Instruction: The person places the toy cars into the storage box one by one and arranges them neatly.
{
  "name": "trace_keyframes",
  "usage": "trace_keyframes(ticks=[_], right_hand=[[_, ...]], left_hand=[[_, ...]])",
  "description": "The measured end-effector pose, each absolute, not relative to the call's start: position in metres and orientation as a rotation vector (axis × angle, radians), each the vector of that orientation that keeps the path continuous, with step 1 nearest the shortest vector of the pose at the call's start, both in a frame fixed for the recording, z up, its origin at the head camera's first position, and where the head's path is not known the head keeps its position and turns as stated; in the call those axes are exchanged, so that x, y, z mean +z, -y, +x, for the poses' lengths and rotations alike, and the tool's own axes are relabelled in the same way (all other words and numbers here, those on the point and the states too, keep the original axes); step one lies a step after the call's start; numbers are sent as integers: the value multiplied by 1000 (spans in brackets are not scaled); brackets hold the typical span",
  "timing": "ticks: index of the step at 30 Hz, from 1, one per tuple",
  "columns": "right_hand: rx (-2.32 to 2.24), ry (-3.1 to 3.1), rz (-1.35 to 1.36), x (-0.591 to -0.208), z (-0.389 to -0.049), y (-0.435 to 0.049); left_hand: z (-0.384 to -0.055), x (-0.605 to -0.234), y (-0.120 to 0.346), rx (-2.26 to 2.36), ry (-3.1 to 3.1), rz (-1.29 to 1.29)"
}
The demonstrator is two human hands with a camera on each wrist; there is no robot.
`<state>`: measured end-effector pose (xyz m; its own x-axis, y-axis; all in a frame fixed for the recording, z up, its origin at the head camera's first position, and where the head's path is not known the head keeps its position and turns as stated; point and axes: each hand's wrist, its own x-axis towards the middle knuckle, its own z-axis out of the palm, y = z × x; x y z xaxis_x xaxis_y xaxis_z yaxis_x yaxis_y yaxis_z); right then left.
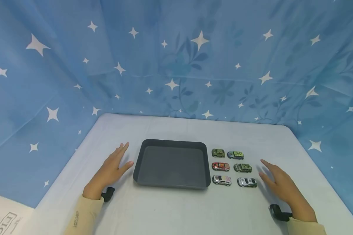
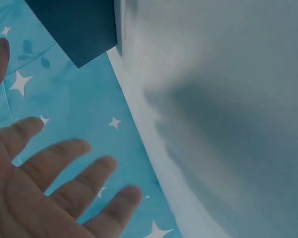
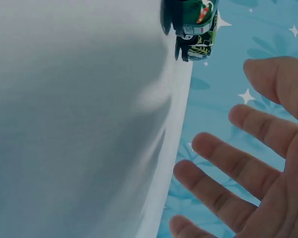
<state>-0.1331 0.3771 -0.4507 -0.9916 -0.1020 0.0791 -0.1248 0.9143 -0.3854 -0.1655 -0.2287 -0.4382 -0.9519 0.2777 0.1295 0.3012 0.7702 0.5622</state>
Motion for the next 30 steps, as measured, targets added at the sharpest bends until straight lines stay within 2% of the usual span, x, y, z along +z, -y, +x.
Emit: trace_keyframes(ticks=[9, 30], right_hand=[[665, 3005, 231, -443, -142, -373], [859, 3019, 369, -435, -167, -371]], left_hand=[[-180, -441, 237, -1102, 2867, -572], [-197, -445, 236, -1446, 2802, -618]])
